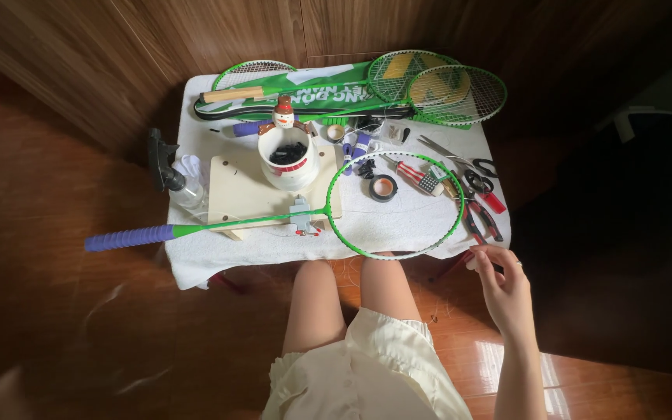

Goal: The person strings a green badminton racket by hand, threading white string through the grommets and pulling it taut. They repeatedly adjust the string path and tension while working over a small table with tools and other rackets nearby.

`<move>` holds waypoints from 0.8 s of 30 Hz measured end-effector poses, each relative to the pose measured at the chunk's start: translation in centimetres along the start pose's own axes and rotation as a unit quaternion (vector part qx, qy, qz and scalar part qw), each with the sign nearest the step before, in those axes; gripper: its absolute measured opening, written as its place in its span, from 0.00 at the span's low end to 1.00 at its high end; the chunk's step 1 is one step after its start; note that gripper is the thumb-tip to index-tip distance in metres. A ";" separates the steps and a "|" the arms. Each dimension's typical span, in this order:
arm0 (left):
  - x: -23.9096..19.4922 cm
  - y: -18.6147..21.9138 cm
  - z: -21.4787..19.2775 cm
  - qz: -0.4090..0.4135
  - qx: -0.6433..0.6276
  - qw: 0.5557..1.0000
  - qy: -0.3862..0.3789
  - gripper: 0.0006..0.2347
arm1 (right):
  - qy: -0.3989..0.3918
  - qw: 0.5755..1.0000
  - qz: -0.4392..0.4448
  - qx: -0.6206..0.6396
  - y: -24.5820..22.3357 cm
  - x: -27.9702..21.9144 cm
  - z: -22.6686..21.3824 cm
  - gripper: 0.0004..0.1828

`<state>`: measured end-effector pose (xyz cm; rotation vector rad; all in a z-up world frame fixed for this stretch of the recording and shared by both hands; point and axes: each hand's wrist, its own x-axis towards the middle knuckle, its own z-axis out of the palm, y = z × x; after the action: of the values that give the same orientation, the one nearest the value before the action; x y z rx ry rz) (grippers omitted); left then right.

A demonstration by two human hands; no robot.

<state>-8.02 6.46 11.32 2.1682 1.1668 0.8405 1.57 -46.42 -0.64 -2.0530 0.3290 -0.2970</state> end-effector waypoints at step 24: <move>-7.4 4.8 19.4 0.327 -0.182 0.906 -0.196 0.04 | 0.038 0.999 0.025 0.029 2.9 -1.9 -2.5 0.14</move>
<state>5.42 -5.32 -0.22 2.2620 0.0515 0.7449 -1.33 -49.10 -2.13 -1.9757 0.4138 -0.3506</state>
